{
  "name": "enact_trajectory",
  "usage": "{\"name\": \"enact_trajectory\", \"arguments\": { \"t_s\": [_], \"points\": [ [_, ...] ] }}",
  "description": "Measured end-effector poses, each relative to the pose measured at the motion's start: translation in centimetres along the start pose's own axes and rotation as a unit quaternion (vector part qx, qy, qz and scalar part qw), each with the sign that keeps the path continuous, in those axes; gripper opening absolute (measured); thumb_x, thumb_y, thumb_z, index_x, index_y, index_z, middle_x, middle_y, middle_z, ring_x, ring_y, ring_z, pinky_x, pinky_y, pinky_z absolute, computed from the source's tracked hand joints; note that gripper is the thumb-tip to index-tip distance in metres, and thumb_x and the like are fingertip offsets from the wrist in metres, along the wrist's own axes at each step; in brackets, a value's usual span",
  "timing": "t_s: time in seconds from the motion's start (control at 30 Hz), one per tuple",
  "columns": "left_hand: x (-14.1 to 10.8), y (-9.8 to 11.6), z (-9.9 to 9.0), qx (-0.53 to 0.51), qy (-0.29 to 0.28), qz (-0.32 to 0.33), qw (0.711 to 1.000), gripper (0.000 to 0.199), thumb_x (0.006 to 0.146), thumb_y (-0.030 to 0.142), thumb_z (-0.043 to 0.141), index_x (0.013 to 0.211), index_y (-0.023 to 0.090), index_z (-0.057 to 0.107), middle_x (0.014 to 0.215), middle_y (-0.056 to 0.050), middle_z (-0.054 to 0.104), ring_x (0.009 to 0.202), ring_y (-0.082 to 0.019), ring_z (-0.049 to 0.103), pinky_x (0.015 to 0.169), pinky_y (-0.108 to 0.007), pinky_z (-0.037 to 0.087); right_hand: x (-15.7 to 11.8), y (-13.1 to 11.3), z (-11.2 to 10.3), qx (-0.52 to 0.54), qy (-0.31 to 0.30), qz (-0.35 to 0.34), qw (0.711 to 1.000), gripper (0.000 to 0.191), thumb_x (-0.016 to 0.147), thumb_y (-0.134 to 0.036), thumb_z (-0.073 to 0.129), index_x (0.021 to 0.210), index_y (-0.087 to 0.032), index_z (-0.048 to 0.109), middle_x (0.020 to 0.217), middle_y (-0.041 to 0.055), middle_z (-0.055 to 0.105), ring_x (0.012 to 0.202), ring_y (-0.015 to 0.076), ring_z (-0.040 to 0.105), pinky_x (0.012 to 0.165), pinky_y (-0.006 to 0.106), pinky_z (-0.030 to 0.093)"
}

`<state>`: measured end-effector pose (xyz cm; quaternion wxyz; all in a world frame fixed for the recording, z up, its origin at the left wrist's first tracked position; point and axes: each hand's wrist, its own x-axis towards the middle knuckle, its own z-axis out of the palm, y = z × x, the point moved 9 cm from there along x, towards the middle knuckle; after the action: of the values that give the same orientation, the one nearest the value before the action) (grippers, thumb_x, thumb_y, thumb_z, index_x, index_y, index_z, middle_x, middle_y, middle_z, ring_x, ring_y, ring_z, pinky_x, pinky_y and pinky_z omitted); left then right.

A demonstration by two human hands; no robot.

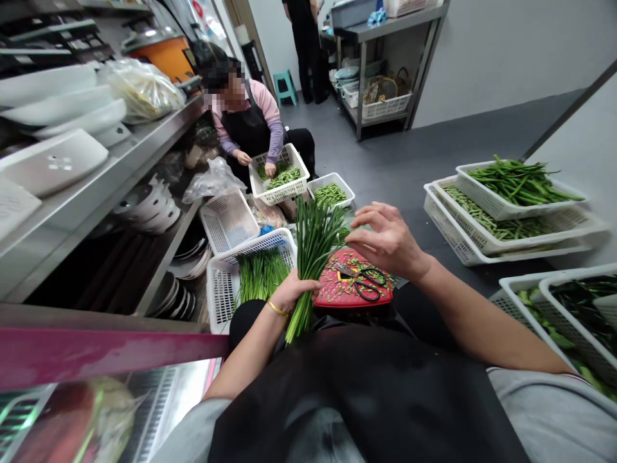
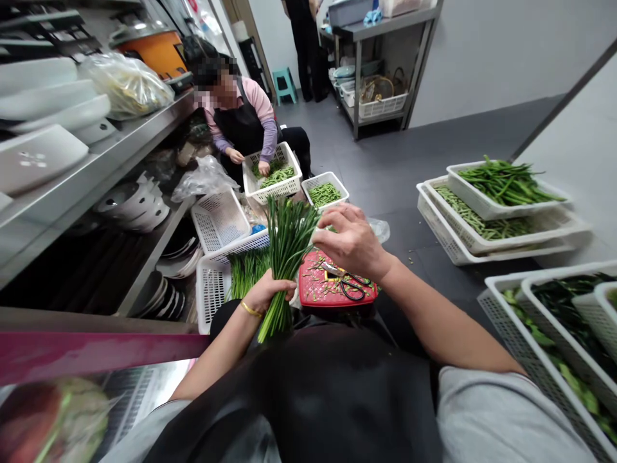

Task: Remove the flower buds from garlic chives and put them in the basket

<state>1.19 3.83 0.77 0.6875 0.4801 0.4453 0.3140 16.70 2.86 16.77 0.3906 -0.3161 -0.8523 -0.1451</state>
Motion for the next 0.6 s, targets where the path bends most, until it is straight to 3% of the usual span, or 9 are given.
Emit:
{"name": "enact_trajectory", "arguments": {
  "t_s": [0.1, 0.2, 0.4, 0.6],
  "points": [
    [0.3, 0.0, -0.9, -0.014, 0.023, 0.007, 1.000, 0.026, 0.055, 0.028, 0.074, 0.055, 0.012, 0.053, 0.043, 0.001, 0.052, 0.037, -0.009, 0.045, 0.042, -0.023, 0.033, -1.3, -0.7, 0.9, 0.014, -0.073, -0.025, 0.997, 0.019, 0.091, -0.020, 0.049, 0.080, -0.017, 0.064, 0.074, 0.0049, 0.062, 0.074, 0.0166, 0.055, 0.084, 0.036, 0.044],
    [0.2, -0.1, -1.4, -0.034, 0.011, 0.016, 0.999, 0.026, 0.056, 0.027, 0.074, 0.055, 0.012, 0.053, 0.043, 0.001, 0.052, 0.038, -0.009, 0.046, 0.042, -0.022, 0.034, -2.9, -0.3, 1.3, -0.021, -0.099, -0.035, 0.994, 0.026, 0.093, -0.020, 0.046, 0.076, -0.013, 0.064, 0.066, 0.0063, 0.059, 0.065, 0.0161, 0.052, 0.067, 0.030, 0.044],
    [-0.3, 0.0, -1.9, -0.057, -0.026, 0.035, 0.997, 0.026, 0.058, 0.026, 0.074, 0.054, 0.012, 0.052, 0.044, 0.001, 0.051, 0.038, -0.008, 0.045, 0.043, -0.022, 0.036, -4.1, 0.9, -0.3, -0.032, -0.052, 0.003, 0.998, 0.020, 0.092, -0.023, 0.050, 0.081, -0.019, 0.067, 0.071, 0.0038, 0.064, 0.065, 0.0133, 0.056, 0.064, 0.026, 0.044],
    [-0.6, -0.2, -1.2, -0.051, -0.045, 0.029, 0.997, 0.025, 0.057, 0.027, 0.075, 0.065, 0.010, 0.059, 0.045, 0.002, 0.052, 0.039, -0.009, 0.046, 0.043, -0.022, 0.036, -3.6, 2.3, -1.5, 0.029, 0.048, 0.134, 0.989, 0.012, 0.089, -0.020, 0.055, 0.090, -0.020, 0.068, 0.082, 0.0047, 0.066, 0.072, 0.0138, 0.061, 0.067, 0.026, 0.050]
  ]
}}
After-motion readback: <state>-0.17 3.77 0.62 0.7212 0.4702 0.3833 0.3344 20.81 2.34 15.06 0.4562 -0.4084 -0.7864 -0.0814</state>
